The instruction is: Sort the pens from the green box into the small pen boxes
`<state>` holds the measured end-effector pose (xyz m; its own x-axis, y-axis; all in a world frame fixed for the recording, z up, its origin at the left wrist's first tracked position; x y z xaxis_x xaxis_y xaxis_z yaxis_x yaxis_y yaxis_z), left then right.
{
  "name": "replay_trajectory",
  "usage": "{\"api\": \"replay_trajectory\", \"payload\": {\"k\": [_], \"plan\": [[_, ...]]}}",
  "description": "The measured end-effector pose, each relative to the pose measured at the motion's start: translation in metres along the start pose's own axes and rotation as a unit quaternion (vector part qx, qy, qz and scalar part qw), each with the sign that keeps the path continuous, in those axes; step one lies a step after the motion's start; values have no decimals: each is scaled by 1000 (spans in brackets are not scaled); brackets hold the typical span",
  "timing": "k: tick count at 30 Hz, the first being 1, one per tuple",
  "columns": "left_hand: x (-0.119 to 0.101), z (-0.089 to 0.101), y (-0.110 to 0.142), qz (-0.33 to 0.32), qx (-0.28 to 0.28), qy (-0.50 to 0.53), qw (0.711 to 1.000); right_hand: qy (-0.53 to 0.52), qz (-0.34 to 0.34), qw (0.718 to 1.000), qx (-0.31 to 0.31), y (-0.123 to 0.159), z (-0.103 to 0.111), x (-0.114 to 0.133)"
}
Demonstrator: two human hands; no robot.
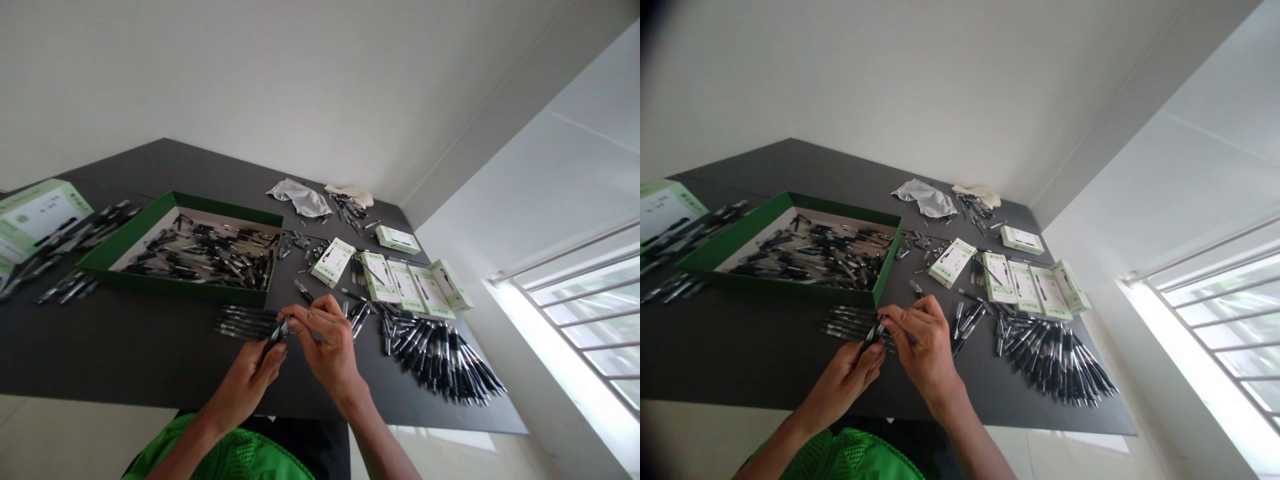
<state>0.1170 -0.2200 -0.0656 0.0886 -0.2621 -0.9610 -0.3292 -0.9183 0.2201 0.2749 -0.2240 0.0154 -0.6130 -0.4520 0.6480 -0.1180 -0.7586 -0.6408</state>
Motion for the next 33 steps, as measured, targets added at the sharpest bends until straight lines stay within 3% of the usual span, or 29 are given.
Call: {"api": "replay_trajectory", "payload": {"k": [8,13,16,20,23,27,30,33], "plan": [[1,2,2,-21,3,32,999,-4,38,999,23,-7,1,8],[-3,5,2,-57,13,-14,998,-28,40,996,70,-13,5,11],[-7,6,2,-82,4,-38,996,-38,37,994,94,-22,12,4],[-13,4,4,-83,27,-36,996,42,36,997,62,-54,18,-24],[-17,3,6,-109,52,-56,991,161,76,980,86,-84,8,-56],[-19,2,5,-148,48,-97,983,294,111,925,214,-113,-21,-96],[-19,2,3,-152,51,-66,985,340,125,891,275,-123,-42,-111],[-18,1,4,-150,45,-50,986,341,129,884,291,-126,-56,-114]]}}
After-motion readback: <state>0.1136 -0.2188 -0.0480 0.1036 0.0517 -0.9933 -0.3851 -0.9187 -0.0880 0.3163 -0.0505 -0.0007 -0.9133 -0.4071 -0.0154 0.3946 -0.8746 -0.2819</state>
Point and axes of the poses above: each hand's wrist, its own y-axis away from the middle knuckle, its own z-axis out of the back of the hand, x = y × z, the point moved 1 cm from there along -y, towards the middle knuckle, and after that the axes turned 11 degrees about -x, right-handed, at the moved point
